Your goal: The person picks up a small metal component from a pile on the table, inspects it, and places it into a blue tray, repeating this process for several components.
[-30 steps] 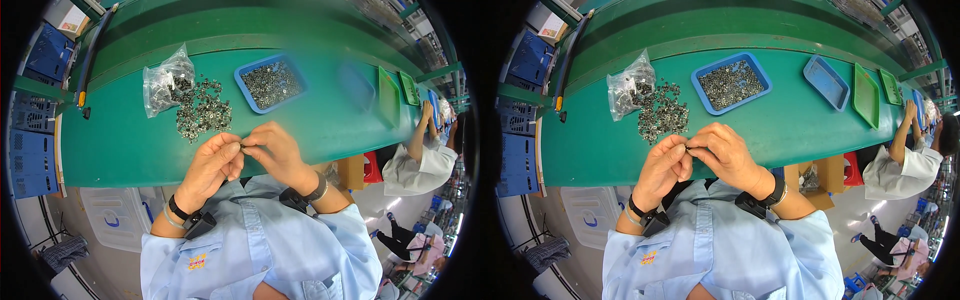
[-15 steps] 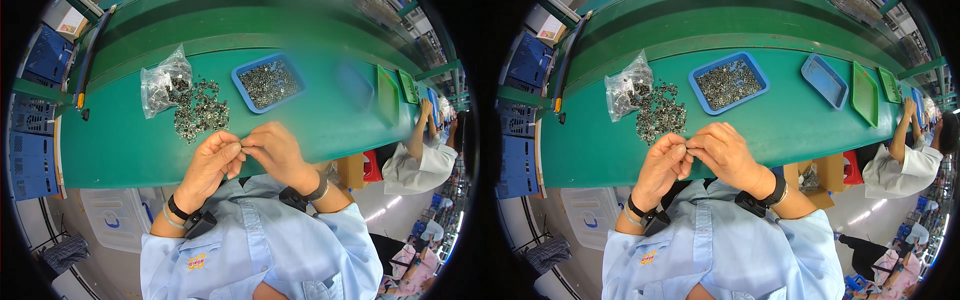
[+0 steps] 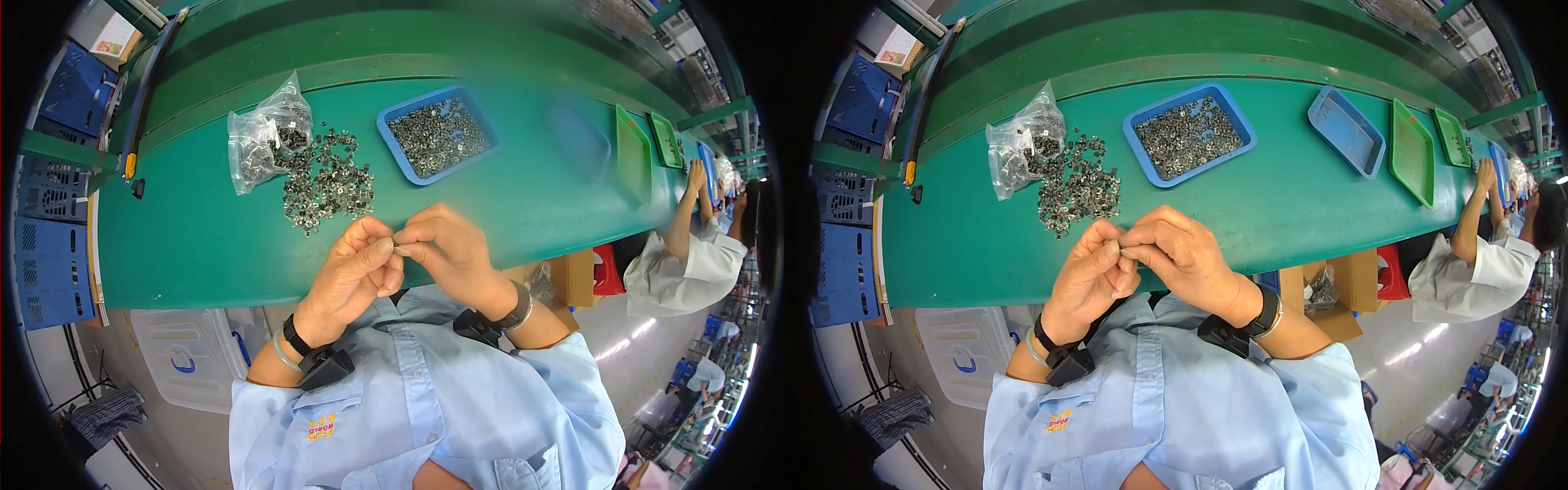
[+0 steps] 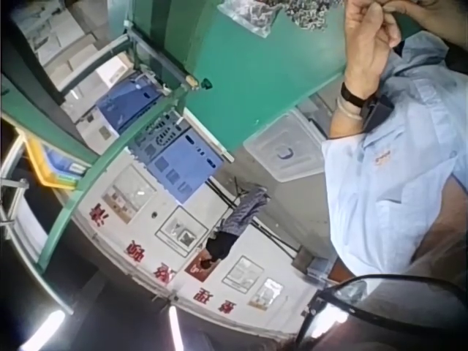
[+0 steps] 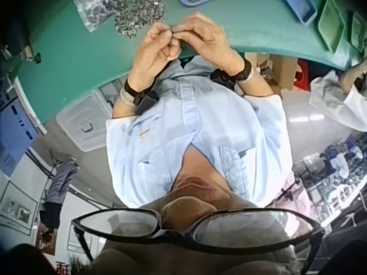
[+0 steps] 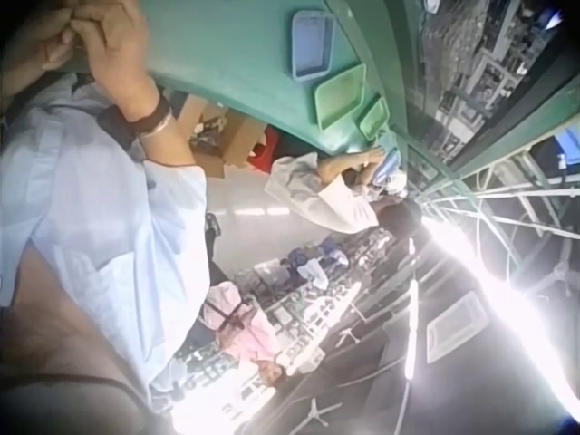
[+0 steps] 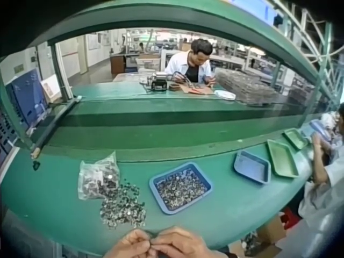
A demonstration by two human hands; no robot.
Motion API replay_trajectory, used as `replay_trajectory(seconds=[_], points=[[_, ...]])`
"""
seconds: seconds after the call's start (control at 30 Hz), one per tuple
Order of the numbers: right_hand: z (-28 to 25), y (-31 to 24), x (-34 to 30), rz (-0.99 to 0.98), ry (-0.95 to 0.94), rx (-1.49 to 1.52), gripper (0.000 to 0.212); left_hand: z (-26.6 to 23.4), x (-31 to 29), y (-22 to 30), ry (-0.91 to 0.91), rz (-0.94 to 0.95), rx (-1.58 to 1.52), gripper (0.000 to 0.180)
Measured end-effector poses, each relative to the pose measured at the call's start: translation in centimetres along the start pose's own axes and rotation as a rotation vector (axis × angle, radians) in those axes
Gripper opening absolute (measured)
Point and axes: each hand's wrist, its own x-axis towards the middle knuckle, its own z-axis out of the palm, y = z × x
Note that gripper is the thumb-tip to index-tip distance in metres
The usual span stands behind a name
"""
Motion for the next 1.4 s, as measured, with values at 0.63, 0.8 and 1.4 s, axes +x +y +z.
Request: replay_trajectory(seconds=[0.63,0.8,1.4], points=[[-0.3,0.0,0.1,0.025,0.02,0.146,0.015,1.3,-0.3,0.7,0.013,0.011,0.014,0.014],[-0.4,-0.3,0.2,0.002,0.003,0.138,0.011,1.2,-0.2,0.5,-0.036,0.02,0.002,0.014],[-0.8,0.2,0.4,-0.072,-0.054,0.007,0.012,1.4,-0.4,1.3,0.055,-0.008,0.185,0.013]])
